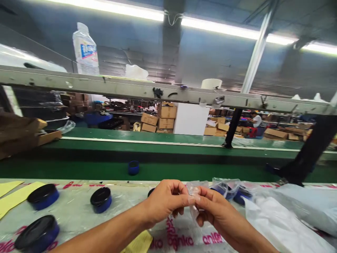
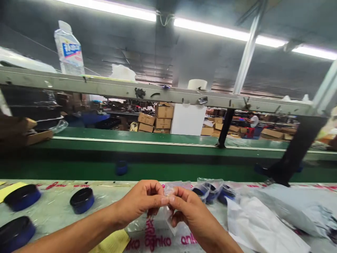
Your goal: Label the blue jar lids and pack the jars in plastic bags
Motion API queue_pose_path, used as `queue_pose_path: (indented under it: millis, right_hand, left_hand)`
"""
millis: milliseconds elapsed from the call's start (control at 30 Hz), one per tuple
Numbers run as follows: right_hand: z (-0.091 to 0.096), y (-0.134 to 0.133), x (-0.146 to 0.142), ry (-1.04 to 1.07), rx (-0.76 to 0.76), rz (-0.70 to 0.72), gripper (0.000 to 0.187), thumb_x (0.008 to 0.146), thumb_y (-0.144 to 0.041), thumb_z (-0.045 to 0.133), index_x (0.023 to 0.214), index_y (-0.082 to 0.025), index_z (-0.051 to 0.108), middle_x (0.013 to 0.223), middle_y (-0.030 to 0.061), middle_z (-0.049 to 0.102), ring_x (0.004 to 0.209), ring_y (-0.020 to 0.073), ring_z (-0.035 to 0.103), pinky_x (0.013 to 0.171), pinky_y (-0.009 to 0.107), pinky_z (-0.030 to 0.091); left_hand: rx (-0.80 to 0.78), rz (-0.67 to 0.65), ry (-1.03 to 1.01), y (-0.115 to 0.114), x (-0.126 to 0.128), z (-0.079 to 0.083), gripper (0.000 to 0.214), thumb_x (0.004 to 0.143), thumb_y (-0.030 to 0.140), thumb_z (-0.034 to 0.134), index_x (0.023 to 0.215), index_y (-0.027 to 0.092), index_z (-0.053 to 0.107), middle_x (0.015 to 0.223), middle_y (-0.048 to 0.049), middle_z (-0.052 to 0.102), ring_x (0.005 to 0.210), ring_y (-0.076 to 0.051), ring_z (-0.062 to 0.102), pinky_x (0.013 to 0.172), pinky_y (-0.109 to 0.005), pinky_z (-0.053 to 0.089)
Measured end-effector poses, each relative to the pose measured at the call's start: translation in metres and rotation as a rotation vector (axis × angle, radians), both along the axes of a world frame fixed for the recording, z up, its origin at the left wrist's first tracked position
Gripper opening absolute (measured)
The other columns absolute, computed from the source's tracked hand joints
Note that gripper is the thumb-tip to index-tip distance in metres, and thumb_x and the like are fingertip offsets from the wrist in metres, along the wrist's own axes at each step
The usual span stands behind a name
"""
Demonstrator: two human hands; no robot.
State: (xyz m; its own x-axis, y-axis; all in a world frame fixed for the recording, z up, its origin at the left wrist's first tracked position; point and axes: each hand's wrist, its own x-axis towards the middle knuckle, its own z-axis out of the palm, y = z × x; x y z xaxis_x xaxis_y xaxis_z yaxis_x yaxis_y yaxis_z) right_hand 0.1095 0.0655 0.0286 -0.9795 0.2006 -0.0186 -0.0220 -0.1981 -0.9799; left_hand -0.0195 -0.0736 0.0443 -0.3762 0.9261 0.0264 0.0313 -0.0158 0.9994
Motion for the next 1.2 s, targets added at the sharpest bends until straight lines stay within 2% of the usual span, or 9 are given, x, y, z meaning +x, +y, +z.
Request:
queue_pose_path:
  millis: [100,200,267,333,400,467,667,933,1200]
  right_hand:
    - [-0.001,-0.007,-0.024,-0.004,0.021,0.001,0.033,0.083,-0.048,0.074,0.083,-0.017,0.061,0.076,0.0,0.059,0.066,0.0113,0.051,0.058,0.022,0.044]
    - [-0.007,-0.008,-0.055,0.025,0.241,-0.171,0.036,0.082,-0.052,0.071,0.079,-0.019,0.058,0.069,-0.0014,0.057,0.062,0.0126,0.051,0.057,0.024,0.044]
    - [-0.014,-0.006,-0.077,0.108,0.562,-0.354,0.03,0.088,-0.048,0.063,0.081,-0.02,0.059,0.07,-0.0007,0.059,0.061,0.0145,0.054,0.058,0.026,0.045]
    - [-0.023,-0.003,-0.098,0.243,1.018,-0.496,0.021,0.096,-0.037,0.054,0.087,-0.02,0.06,0.077,0.002,0.064,0.067,0.0166,0.058,0.062,0.028,0.045]
    - [-0.033,-0.001,-0.115,0.367,1.414,-0.518,0.017,0.099,-0.023,0.048,0.091,-0.02,0.062,0.086,0.0052,0.068,0.077,0.0184,0.062,0.069,0.029,0.045]
    - [-0.043,-0.001,-0.124,0.427,1.608,-0.461,0.018,0.097,-0.014,0.048,0.089,-0.02,0.063,0.089,0.0066,0.069,0.081,0.0195,0.063,0.071,0.029,0.044]
    - [-0.071,-0.012,-0.107,0.373,1.634,-0.369,0.011,0.091,-0.012,0.06,0.089,-0.021,0.064,0.085,0.0026,0.07,0.078,0.0192,0.064,0.067,0.028,0.044]
    - [-0.06,-0.03,-0.075,0.243,1.448,-0.274,0.013,0.095,-0.013,0.052,0.094,-0.022,0.062,0.095,0.0038,0.068,0.086,0.02,0.065,0.075,0.031,0.048]
    - [-0.075,-0.033,-0.067,0.367,1.482,-0.246,0.02,0.089,-0.007,0.05,0.095,-0.021,0.063,0.096,0.0057,0.069,0.086,0.0216,0.067,0.076,0.033,0.051]
  left_hand:
    - [-0.084,0.15,0.271,-0.014,-0.02,-0.005,0.028,0.08,0.044,0.062,0.077,0.021,0.046,0.056,0.0054,0.053,0.048,-0.01,0.05,0.046,-0.021,0.042]
    - [-0.127,0.325,0.534,-0.024,-0.045,-0.009,0.014,0.084,0.032,0.053,0.08,0.022,0.044,0.064,0.004,0.056,0.055,-0.013,0.057,0.053,-0.024,0.048]
    - [-0.133,0.413,0.694,-0.027,-0.065,-0.01,0.005,0.086,0.024,0.052,0.084,0.021,0.049,0.076,0.0004,0.062,0.07,-0.016,0.062,0.065,-0.027,0.05]
    - [-0.17,0.458,0.878,-0.028,-0.084,-0.012,0.009,0.087,0.017,0.051,0.093,0.022,0.056,0.093,-0.0031,0.066,0.089,-0.02,0.065,0.081,-0.032,0.049]
    - [-0.244,0.456,1.034,-0.027,-0.098,-0.016,0.021,0.088,0.01,0.048,0.102,0.022,0.059,0.102,-0.0055,0.067,0.1,-0.024,0.065,0.088,-0.036,0.046]
    - [-0.343,0.434,1.147,-0.026,-0.106,-0.024,0.026,0.087,0.005,0.046,0.102,0.021,0.06,0.101,-0.0078,0.068,0.1,-0.027,0.066,0.087,-0.037,0.047]
    - [-0.556,0.35,1.294,-0.043,-0.094,-0.039,0.033,0.078,0.002,0.052,0.105,0.019,0.059,0.083,-0.0067,0.073,0.08,-0.029,0.071,0.067,-0.032,0.045]
    - [-0.507,0.284,1.386,-0.067,-0.069,-0.026,0.016,0.088,0.012,0.048,0.093,0.022,0.059,0.084,-0.0005,0.072,0.074,-0.02,0.067,0.06,-0.028,0.034]
    - [-0.457,0.193,1.512,-0.077,-0.065,-0.045,0.022,0.08,0.002,0.049,0.085,0.021,0.059,0.08,0.0011,0.071,0.07,-0.019,0.066,0.057,-0.029,0.029]
